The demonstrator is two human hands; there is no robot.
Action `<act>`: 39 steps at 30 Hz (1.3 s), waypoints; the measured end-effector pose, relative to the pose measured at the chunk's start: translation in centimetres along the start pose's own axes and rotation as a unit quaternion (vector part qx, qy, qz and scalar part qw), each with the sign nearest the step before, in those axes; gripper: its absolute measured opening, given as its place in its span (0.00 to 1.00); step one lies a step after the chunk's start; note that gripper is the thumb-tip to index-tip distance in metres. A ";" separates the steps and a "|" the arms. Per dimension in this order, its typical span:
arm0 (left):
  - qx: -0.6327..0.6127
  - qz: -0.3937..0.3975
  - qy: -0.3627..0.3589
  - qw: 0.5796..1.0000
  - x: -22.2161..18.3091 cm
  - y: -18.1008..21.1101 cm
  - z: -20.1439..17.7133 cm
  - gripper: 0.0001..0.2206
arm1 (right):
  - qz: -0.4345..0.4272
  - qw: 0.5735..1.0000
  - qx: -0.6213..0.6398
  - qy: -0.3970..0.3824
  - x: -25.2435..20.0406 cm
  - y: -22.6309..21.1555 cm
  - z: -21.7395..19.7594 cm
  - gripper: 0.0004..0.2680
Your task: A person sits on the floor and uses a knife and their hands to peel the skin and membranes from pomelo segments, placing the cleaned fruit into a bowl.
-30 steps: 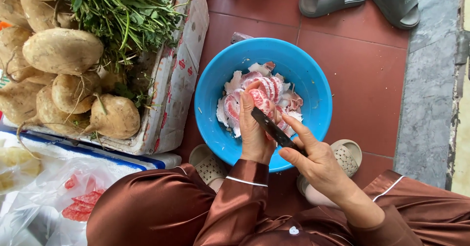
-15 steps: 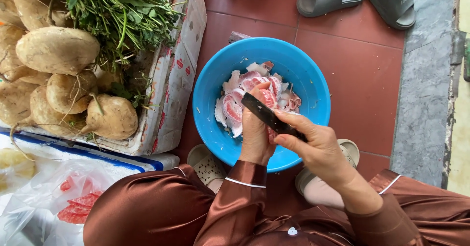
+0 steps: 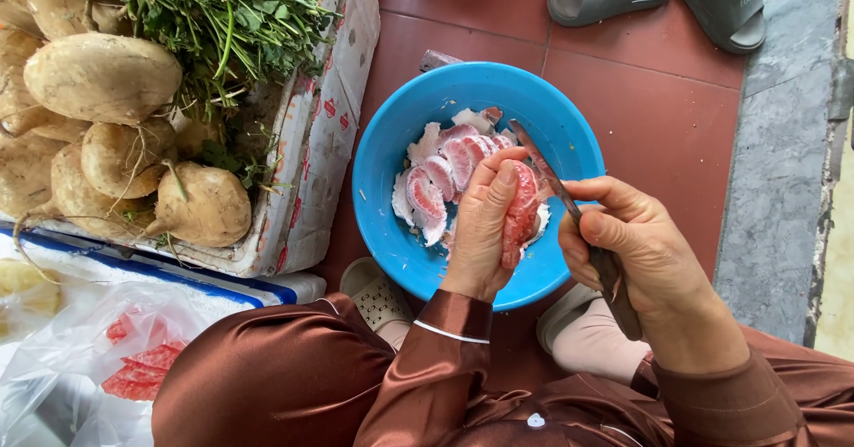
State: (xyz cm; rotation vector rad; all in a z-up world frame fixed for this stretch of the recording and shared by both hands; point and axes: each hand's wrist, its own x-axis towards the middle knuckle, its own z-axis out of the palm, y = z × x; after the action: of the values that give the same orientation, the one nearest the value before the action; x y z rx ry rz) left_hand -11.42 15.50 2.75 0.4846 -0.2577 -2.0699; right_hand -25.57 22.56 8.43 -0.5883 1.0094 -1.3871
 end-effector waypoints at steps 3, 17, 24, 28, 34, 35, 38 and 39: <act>0.023 -0.032 -0.015 0.999 -0.2 0.5 -0.3 0.17 | 0.009 1.000 0.012 0.011 -0.3 -2.3 0.3 0.10; 0.002 -0.005 -0.065 0.998 -0.1 0.0 -1.4 0.28 | 0.022 0.991 -0.133 -0.020 -4.7 0.7 1.4 0.30; 0.023 0.067 -0.075 0.995 -0.4 0.3 -1.1 0.24 | 0.058 0.981 -0.185 0.020 -4.2 2.7 3.8 0.28; 0.019 0.084 -0.076 0.993 -0.6 0.6 -1.1 0.25 | 0.068 0.980 -0.182 0.027 -4.4 2.5 4.4 0.27; 0.077 0.112 -0.071 0.988 -0.9 0.9 -0.9 0.25 | 0.077 0.981 -0.179 0.006 -4.5 2.1 4.7 0.27; 0.094 0.124 -0.071 0.985 -1.0 1.0 -0.9 0.26 | 0.080 0.982 -0.174 -0.001 -4.5 2.1 4.7 0.27; 0.118 0.145 -0.076 0.979 -1.3 1.1 -0.8 0.26 | 0.064 0.987 -0.145 -0.013 -4.5 2.4 4.8 0.27; 0.123 0.140 -0.079 0.979 -1.5 1.1 -0.7 0.26 | 0.061 0.988 -0.140 -0.008 -4.2 1.9 5.3 0.27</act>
State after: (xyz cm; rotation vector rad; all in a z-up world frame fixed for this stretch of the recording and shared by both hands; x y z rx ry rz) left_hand -9.55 16.22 2.87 0.4062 -0.6455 -1.8101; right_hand -19.59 25.77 10.38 -0.7305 1.2172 -1.1392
